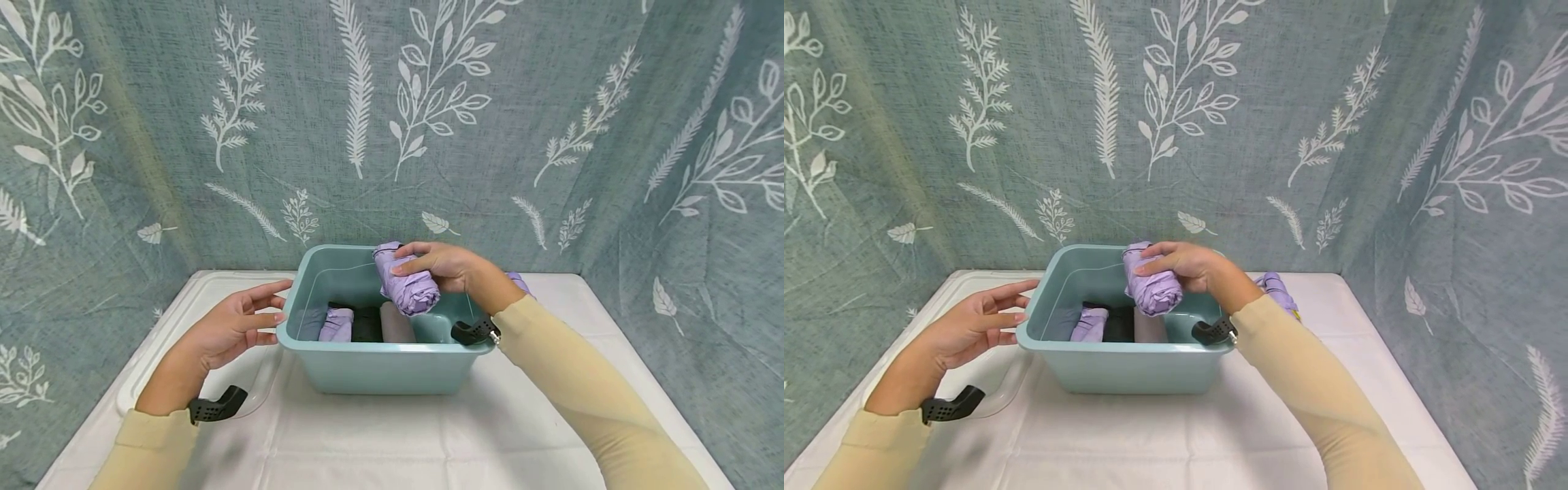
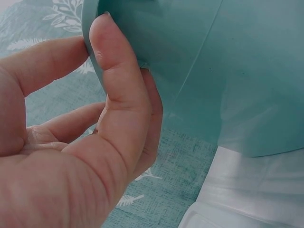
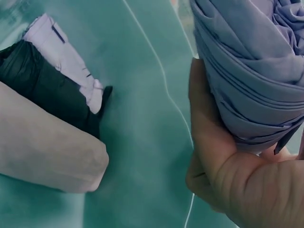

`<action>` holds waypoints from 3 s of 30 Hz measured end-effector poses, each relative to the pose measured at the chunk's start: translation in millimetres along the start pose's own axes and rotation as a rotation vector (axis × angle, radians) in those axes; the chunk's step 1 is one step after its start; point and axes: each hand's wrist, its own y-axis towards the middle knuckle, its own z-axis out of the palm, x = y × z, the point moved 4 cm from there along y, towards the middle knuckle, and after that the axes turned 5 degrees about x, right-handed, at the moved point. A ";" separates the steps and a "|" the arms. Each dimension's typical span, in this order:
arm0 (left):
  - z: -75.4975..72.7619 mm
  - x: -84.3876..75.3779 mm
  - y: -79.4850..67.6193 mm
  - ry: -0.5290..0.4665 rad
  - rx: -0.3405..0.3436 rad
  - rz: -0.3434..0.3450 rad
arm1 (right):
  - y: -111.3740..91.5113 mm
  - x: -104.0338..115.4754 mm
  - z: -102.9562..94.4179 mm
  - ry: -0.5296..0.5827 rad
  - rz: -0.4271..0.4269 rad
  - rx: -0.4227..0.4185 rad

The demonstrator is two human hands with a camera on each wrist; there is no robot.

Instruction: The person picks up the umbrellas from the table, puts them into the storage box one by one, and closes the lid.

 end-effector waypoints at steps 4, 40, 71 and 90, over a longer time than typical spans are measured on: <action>0.4 -0.4 0.0 -0.008 0.016 0.016 | 0.3 -1.2 2.0 -0.024 0.018 0.028; -0.6 1.4 -0.7 -0.012 0.019 0.013 | 26.3 -18.8 12.7 -0.219 0.290 0.132; 0.6 -0.9 0.7 -0.015 0.012 0.006 | 39.6 -38.4 8.5 -0.386 0.406 0.069; -0.3 -1.7 -0.5 -0.014 0.020 0.013 | 39.2 -44.5 6.3 -0.470 0.468 0.066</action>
